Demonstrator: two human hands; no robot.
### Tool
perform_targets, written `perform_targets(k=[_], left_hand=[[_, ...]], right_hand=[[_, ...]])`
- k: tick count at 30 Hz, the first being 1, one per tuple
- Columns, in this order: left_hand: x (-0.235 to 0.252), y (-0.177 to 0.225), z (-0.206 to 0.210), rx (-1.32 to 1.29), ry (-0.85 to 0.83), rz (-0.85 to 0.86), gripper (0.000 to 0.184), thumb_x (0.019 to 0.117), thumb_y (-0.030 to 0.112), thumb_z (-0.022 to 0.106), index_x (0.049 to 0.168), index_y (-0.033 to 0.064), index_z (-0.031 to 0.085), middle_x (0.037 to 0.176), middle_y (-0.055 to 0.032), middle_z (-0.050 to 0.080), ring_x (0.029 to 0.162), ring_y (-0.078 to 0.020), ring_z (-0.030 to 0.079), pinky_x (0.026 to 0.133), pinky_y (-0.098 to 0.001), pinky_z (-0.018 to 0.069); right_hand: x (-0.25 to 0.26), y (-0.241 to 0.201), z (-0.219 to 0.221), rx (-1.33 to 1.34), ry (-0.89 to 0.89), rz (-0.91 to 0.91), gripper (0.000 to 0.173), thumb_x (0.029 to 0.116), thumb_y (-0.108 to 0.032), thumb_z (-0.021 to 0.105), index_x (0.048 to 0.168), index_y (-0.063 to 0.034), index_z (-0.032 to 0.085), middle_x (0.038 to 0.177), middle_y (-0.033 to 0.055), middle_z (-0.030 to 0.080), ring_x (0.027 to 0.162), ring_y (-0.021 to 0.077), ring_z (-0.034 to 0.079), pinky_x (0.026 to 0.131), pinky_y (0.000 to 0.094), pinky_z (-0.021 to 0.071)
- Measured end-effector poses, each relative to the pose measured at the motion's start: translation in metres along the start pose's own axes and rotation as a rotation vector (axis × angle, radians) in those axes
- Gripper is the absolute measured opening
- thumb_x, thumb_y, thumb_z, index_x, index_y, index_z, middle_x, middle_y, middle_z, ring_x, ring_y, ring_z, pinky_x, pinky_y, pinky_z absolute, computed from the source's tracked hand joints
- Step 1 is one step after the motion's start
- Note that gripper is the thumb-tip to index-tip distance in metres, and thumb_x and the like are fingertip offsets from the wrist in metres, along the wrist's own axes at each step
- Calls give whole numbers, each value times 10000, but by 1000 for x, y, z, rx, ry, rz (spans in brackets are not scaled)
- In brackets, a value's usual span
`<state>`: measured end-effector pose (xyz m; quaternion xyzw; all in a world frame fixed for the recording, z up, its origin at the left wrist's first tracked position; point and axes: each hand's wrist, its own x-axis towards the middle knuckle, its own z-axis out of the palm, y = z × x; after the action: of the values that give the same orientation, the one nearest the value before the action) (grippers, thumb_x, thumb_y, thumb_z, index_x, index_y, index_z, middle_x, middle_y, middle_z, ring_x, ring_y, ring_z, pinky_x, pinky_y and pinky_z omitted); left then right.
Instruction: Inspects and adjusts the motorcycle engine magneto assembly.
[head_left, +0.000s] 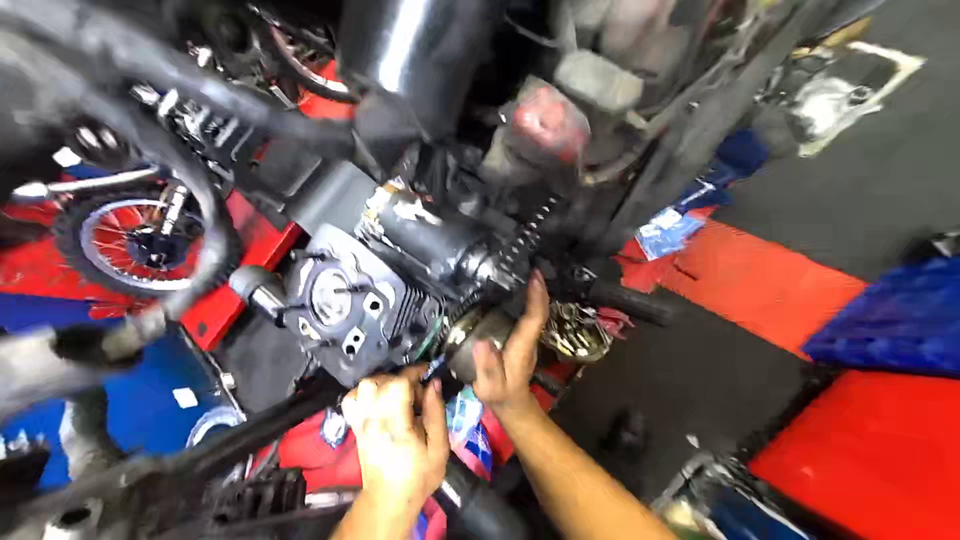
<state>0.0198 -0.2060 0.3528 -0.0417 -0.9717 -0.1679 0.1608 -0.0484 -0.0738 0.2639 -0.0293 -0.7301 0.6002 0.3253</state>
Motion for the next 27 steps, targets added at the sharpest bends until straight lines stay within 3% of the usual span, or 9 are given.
perform_targets(k=[3, 9, 14, 18, 20, 24, 27], left_hand=[[-11, 9, -7, 12, -67, -13, 311, 1003, 347, 554, 1138, 119, 716, 875, -21, 704, 939, -237, 630, 951, -504, 434], [-11, 13, -4, -19, -60, -33, 323, 1012, 362, 555, 1184, 143, 719, 893, 25, 736, 979, -204, 639, 988, -502, 395], [-11, 7, -8, 17, -28, -75, 325, 1020, 386, 554, 1206, 162, 699, 927, 35, 736, 1014, -207, 636, 991, -506, 389], [-15, 11, -17, 25, -113, -128, 377, 1055, 406, 517, 1314, 164, 644, 1111, -59, 729, 1152, -308, 619, 1038, -606, 396], [-19, 13, -17, 37, -102, -117, 373, 1063, 395, 492, 1306, 158, 647, 1137, -89, 717, 1159, -335, 608, 1035, -619, 383], [-21, 16, -10, 47, -58, -37, 377, 1053, 408, 488, 1236, 141, 680, 1103, -101, 723, 1141, -347, 612, 1042, -612, 361], [-25, 25, -11, -37, -9, 154, 373, 1028, 391, 582, 1175, 69, 699, 1029, -154, 722, 1048, -378, 640, 1003, -604, 395]], right_hand=[[-5, -1, -12, 15, -52, 15, 971, 951, -649, 535, 1530, 97, 306, 1556, 359, 350, 1472, 402, 374, 1225, 557, 325], [-2, -11, -24, -1, -131, 145, 1062, 832, -495, 780, 1533, 115, 265, 1550, 348, 357, 1454, 384, 405, 1188, 495, 407], [-1, -18, -27, -102, -205, 159, 1037, 880, -557, 728, 1557, 83, 273, 1558, 311, 381, 1451, 359, 425, 1186, 487, 416], [-23, -35, -68, -249, -259, 122, 768, 940, -460, 680, 1508, 3, 450, 1586, 250, 394, 1461, 330, 429, 1158, 499, 452], [-59, -36, -101, -336, -346, 164, 645, 951, -412, 675, 1457, -38, 531, 1566, 210, 440, 1437, 311, 465, 1141, 498, 472], [-138, -9, -181, -552, -751, 400, 457, 993, -363, 626, 1376, -113, 622, 1366, 100, 644, 1283, 246, 608, 1081, 477, 516], [-156, 12, -237, -663, -907, 672, 435, 1016, -366, 592, 1373, -121, 635, 1353, 105, 658, 1283, 260, 615, 1099, 500, 495]])
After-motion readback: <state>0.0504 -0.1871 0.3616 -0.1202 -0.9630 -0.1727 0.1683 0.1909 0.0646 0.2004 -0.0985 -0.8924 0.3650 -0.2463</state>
